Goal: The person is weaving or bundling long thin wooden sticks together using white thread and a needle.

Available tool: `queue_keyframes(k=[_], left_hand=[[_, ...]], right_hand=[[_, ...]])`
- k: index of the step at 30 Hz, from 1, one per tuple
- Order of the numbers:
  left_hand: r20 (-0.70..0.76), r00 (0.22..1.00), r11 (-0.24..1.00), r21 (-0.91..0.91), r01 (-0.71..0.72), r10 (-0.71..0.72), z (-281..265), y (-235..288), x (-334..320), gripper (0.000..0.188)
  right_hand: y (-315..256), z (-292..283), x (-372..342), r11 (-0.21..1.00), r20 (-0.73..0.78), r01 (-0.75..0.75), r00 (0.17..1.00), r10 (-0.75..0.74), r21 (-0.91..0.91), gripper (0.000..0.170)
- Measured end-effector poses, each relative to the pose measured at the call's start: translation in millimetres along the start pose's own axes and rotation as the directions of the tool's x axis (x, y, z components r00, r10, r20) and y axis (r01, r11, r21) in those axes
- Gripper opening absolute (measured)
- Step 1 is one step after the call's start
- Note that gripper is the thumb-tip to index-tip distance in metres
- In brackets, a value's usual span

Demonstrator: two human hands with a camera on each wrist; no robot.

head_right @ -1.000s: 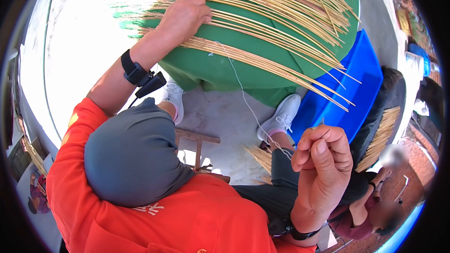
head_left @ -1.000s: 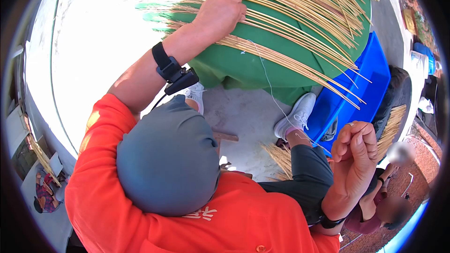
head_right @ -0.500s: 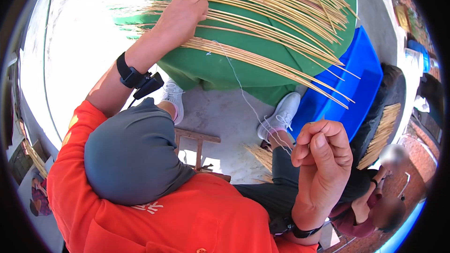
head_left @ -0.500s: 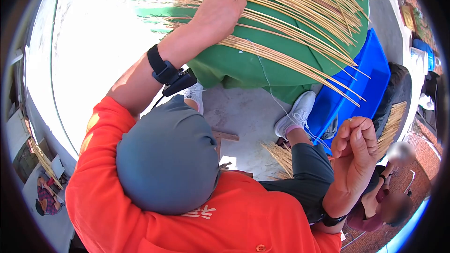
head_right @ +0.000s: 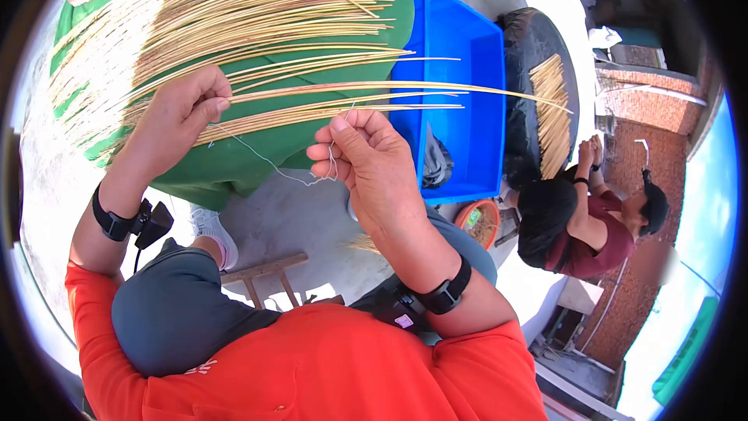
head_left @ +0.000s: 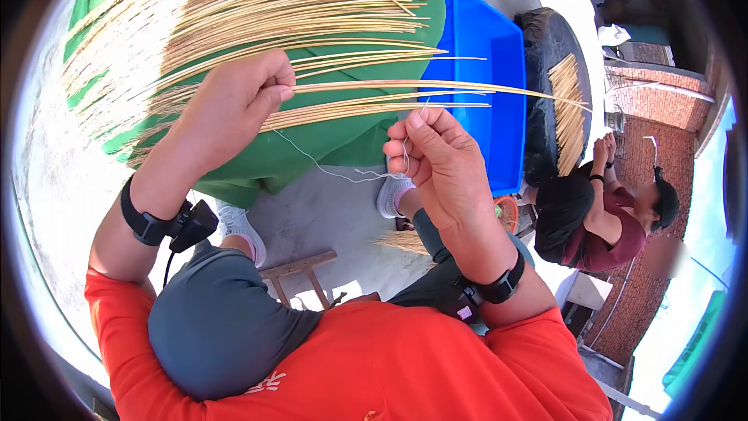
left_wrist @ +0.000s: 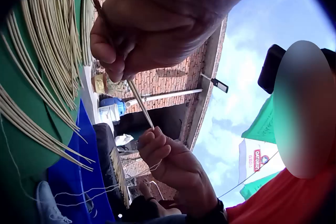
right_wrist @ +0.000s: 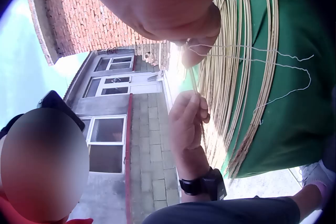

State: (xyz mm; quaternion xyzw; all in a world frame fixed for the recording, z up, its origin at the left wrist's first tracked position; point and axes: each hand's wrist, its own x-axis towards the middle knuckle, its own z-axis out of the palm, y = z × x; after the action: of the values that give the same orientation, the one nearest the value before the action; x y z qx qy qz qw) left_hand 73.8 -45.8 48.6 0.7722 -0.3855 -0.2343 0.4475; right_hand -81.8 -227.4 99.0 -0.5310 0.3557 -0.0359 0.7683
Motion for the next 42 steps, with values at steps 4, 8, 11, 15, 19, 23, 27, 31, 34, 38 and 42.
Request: queue_keyframes(k=[4,8,11,15,19,23,27,31,34,38,42], left_hand=[[0.376,0.921,0.895,-0.369,0.250,-0.102,15,10,16,0.007],[0.547,0.835,0.738,-0.543,0.399,-0.049,34,-5,21,0.010],[0.568,0.819,0.656,-0.590,0.471,-0.077,39,-9,18,0.012],[0.577,0.811,0.539,-0.654,0.530,-0.097,42,-19,15,0.016],[0.576,0.811,0.530,-0.658,0.535,-0.104,46,-18,13,0.016],[0.560,0.823,0.528,-0.672,0.519,-0.095,50,-16,12,0.017],[0.536,0.838,0.446,-0.730,0.519,-0.098,55,-19,10,0.017],[0.542,0.834,0.387,-0.751,0.536,-0.104,55,-21,8,0.016],[0.516,0.849,0.424,-0.748,0.510,-0.113,58,-25,7,0.015],[0.424,0.899,0.636,-0.664,0.393,-0.112,42,-29,13,0.013],[0.082,0.987,0.819,-0.550,0.163,-0.141,-20,-34,7,0.011]], right_hand=[[15,1,11,0.999,-0.052,-0.027,0.998,0.029,0.035,0.015],[27,2,16,0.999,-0.042,0.020,0.999,-0.018,0.049,0.021],[29,3,18,0.998,-0.040,0.016,0.999,-0.014,0.065,0.019],[30,7,18,0.998,-0.033,-0.026,0.999,0.028,0.062,0.017],[30,10,18,0.999,-0.031,-0.008,0.999,0.010,0.044,0.016],[33,7,21,0.999,-0.041,0.023,0.999,-0.022,0.032,0.015],[36,6,20,0.998,-0.052,0.056,0.997,-0.056,0.007,0.013],[35,5,21,0.998,-0.065,0.064,0.996,-0.063,0.011,0.012],[37,4,22,0.997,-0.072,0.076,0.995,-0.075,0.003,0.012],[36,7,20,0.998,-0.097,0.058,0.993,-0.061,-0.036,0.013],[35,8,15,0.987,-0.064,0.055,0.996,-0.065,-0.148,0.011]])
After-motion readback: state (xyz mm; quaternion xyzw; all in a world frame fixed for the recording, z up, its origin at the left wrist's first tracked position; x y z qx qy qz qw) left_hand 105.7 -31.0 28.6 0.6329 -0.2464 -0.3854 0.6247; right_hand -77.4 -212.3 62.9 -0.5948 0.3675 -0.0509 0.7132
